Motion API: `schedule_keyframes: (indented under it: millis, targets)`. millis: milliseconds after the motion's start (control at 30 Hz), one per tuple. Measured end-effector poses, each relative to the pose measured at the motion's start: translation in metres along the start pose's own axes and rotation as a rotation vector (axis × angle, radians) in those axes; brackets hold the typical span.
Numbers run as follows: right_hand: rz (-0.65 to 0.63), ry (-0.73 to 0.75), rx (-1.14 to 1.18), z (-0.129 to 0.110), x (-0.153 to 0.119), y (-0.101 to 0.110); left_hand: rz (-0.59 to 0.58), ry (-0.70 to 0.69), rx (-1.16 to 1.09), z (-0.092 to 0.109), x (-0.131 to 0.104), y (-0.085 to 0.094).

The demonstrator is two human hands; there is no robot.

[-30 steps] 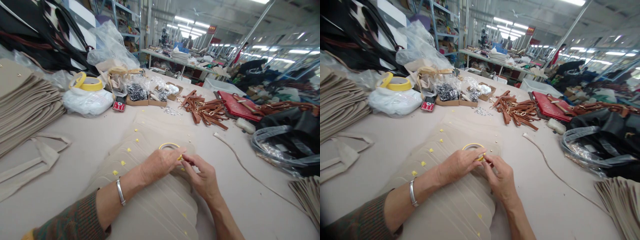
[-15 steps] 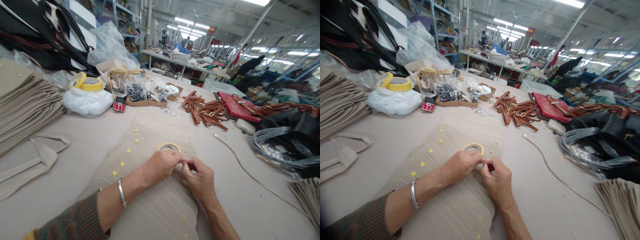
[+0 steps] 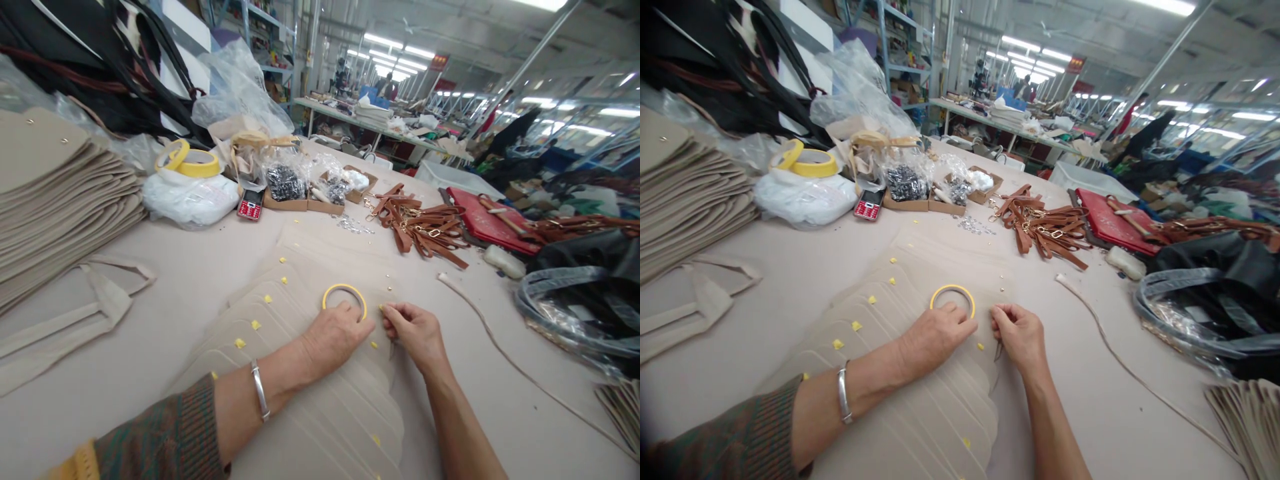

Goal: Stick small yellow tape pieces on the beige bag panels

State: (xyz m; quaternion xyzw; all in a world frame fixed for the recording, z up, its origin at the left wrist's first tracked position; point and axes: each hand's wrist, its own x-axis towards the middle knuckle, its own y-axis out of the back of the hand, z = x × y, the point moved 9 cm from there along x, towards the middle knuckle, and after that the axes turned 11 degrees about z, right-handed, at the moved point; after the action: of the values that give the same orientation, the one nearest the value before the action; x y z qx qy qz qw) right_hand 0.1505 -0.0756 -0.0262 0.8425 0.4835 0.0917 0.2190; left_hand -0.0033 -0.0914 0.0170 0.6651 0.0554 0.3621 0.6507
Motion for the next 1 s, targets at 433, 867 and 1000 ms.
schedule_keyframes:
  millis: [433, 867, 1000]
  targets:
    - [0.204, 0.444, -0.462, -0.034, -0.007, 0.002, -0.044, 0.007, -0.022, -0.001, -0.001, -0.002]
    - [0.207, 0.634, -0.454, -0.044, -0.02, -0.01, -0.051, 0.057, -0.08, -0.004, 0.005, 0.025]
    - [0.061, 0.58, -0.495, -0.047, -0.022, -0.011, 0.054, 0.136, -0.027, -0.024, 0.024, 0.053]
